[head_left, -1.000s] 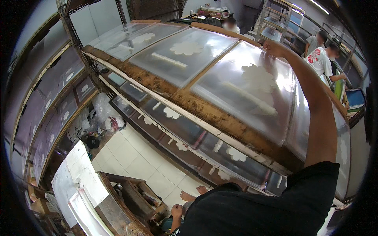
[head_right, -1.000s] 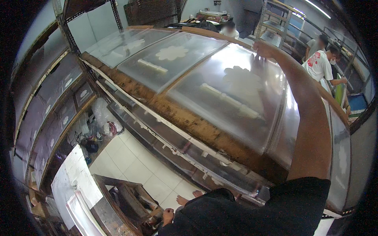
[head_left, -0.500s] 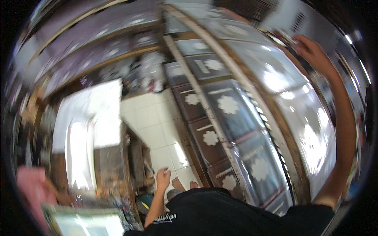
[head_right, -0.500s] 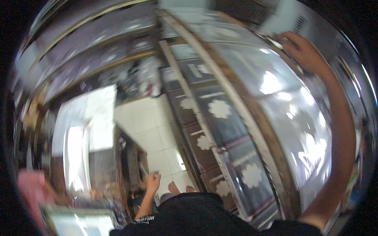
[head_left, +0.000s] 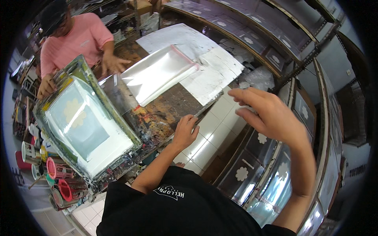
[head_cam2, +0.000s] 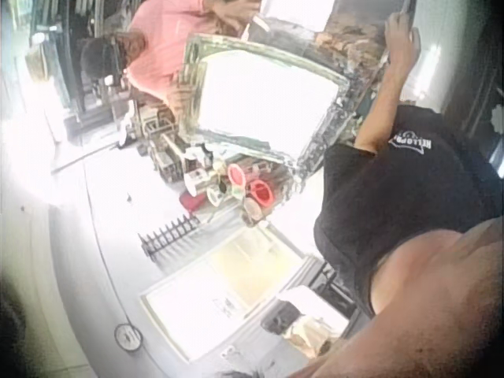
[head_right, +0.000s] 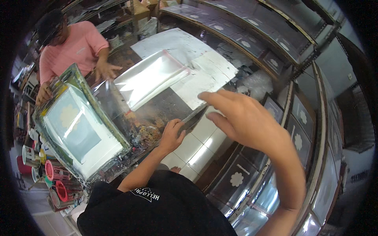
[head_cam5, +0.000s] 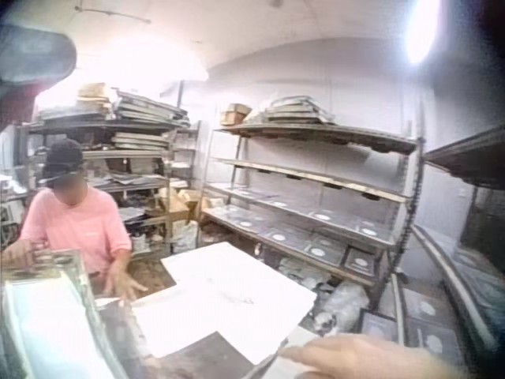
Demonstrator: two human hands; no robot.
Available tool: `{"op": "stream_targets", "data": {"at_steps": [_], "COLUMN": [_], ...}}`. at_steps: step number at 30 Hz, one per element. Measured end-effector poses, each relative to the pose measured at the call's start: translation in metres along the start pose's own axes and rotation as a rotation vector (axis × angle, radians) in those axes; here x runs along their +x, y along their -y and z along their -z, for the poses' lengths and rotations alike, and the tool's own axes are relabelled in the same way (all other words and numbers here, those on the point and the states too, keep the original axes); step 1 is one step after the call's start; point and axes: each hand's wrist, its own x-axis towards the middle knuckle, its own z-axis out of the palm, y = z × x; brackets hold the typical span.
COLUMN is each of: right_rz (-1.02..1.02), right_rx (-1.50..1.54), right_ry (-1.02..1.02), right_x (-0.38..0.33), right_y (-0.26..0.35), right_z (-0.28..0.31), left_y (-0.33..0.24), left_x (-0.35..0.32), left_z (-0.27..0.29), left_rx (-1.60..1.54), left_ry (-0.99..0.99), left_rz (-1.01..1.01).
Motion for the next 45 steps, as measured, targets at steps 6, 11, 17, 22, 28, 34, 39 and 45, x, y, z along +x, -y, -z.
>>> {"op": "stream_targets", "data": {"at_steps": [6, 11, 17, 22, 28, 34, 39, 45], "right_rz": [-0.351, -0.716, -0.989, -1.093, -0.917, -0.664, -0.792, -0.832], "right_rx": [0.818, 1.131, 1.273, 1.307, 1.498, 1.621, 1.075, 0.382], "right_ry": [-0.317, -0.365, -0.399, -0.441, -0.600, -0.530, -0.443, -0.158], "right_x": [-0.029, -0.108, -0.172, -0.197, -0.155, -0.103, -0.112, -0.125], "right_y": [-0.091, -0.114, -0.088, -0.064, -0.066, -0.106, -0.122, -0.083], "right_z": [-0.155, -0.285, -0.350, -0.378, -0.323, -0.243, -0.220, -0.160], "left_y": [0.000, 0.027, 0.114, 0.124, 0.003, -0.096, -0.149, -0.194], "left_x": [0.032, 0.087, 0.145, 0.146, 0.090, 0.034, 0.009, -0.025], "left_z": [0.022, 0.029, -0.007, -0.023, -0.052, -0.055, -0.053, -0.029], "left_rx": [0.245, 0.649, 1.104, 0.931, 0.486, 0.227, 0.103, 0.015], "left_ry": [-0.130, -0.174, 0.165, 0.143, 0.169, 0.365, 0.385, 0.395], "left_rz": [-0.055, -0.094, -0.008, -0.199, -0.537, -0.695, -0.840, -0.842]}}
